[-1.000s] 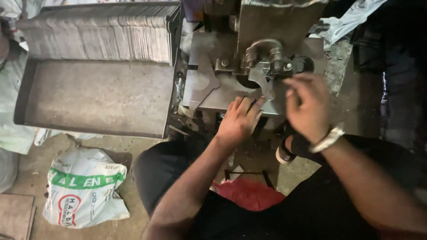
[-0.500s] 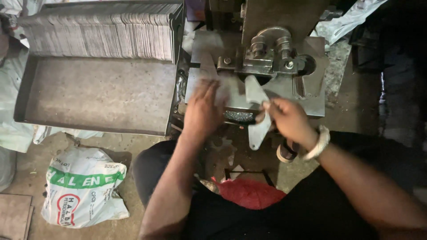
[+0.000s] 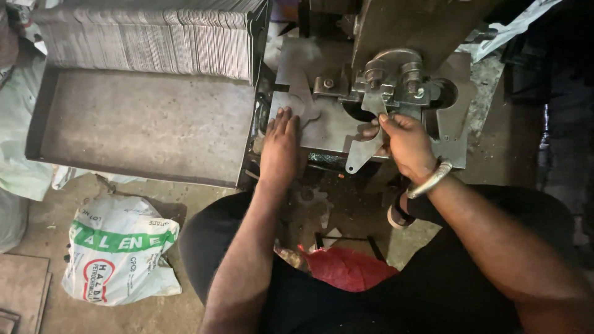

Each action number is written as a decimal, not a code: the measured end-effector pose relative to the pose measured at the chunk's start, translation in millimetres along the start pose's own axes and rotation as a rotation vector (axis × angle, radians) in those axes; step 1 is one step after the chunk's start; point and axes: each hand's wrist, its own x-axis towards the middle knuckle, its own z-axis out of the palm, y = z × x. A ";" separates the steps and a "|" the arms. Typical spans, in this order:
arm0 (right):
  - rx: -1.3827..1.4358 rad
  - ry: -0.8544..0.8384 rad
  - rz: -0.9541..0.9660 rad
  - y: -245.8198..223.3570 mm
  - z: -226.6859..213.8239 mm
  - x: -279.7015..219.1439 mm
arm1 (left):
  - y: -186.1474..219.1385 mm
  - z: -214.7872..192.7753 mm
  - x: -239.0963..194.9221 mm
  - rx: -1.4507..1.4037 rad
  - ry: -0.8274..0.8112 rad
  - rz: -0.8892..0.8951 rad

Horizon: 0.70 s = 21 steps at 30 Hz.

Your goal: Manually placing and aligning flat metal pieces into a press machine for processing.

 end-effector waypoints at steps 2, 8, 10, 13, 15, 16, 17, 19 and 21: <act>-0.015 -0.021 0.051 -6.1 1.6 -3.0 | -5.9 7.0 -2.3 -0.055 0.091 0.011; 0.157 -0.107 0.080 -0.2 -3.5 -1.4 | 37.3 -49.1 3.9 -0.235 0.077 -0.052; 0.177 -0.104 0.048 -1.8 -3.3 -5.4 | 52.3 -63.0 -1.5 -0.276 0.078 0.002; 0.140 -0.066 0.043 -10.9 -9.9 -24.1 | 75.2 -69.6 -11.2 -0.378 0.065 0.154; 0.080 -0.034 0.055 -25.6 -15.0 -42.0 | 84.2 -60.8 -7.7 -0.437 0.066 0.262; -0.108 0.033 -0.006 -34.2 -17.6 -54.2 | 86.9 -51.7 -2.7 -0.446 0.035 0.319; -0.300 0.087 -0.056 -41.2 -17.9 -66.7 | 88.8 -43.5 -2.5 -0.451 0.006 0.360; -0.470 0.173 -0.162 -55.3 -36.1 -81.6 | 92.2 -5.7 -5.2 -0.383 0.027 0.366; -0.635 0.265 -0.273 -64.8 -56.5 -85.0 | 97.2 16.6 -6.4 -0.316 0.045 0.381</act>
